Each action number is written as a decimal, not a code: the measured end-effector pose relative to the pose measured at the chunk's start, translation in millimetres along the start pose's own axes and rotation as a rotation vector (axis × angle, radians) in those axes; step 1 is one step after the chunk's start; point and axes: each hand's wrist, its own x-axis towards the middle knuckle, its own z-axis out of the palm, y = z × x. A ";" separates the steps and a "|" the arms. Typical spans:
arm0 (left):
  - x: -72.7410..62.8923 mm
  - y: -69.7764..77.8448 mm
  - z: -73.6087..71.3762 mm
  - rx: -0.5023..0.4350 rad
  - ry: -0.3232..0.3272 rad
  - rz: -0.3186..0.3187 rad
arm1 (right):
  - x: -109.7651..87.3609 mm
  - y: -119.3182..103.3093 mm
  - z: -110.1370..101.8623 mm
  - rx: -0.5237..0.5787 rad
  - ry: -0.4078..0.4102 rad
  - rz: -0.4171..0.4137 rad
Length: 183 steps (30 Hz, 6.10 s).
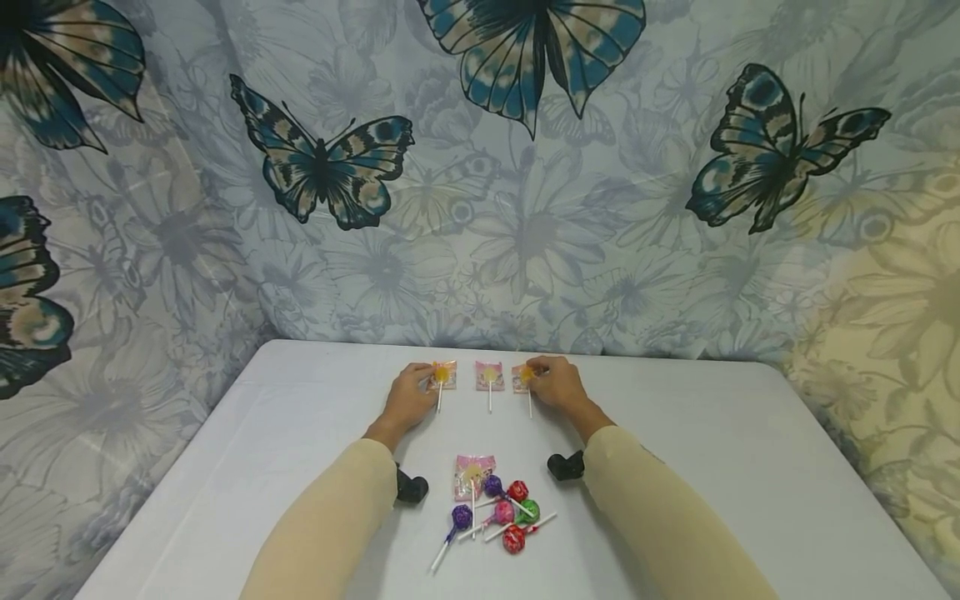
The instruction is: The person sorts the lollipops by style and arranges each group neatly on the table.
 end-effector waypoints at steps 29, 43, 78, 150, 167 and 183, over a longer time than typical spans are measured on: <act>-0.5 2.1 0.6 -0.012 -0.001 0.008 | -3.0 10.1 -5.7 -0.097 0.031 -0.130; -1.8 3.2 -2.1 -0.016 -0.005 -0.007 | -2.2 12.1 -7.6 -0.123 0.019 -0.120; -1.3 -1.3 -1.5 -0.011 -0.023 -0.034 | -71.2 -28.7 -78.2 0.069 0.183 -0.409; -0.7 1.9 -1.6 -0.002 -0.012 -0.001 | -161.8 -52.5 33.9 0.197 0.035 -0.542; -2.1 4.3 -0.9 -0.020 -0.024 -0.036 | -165.1 -46.2 45.6 0.017 -0.039 -0.412; -1.5 3.9 -1.8 -0.008 -0.020 -0.020 | -165.5 -45.3 50.1 -0.214 -0.025 -0.436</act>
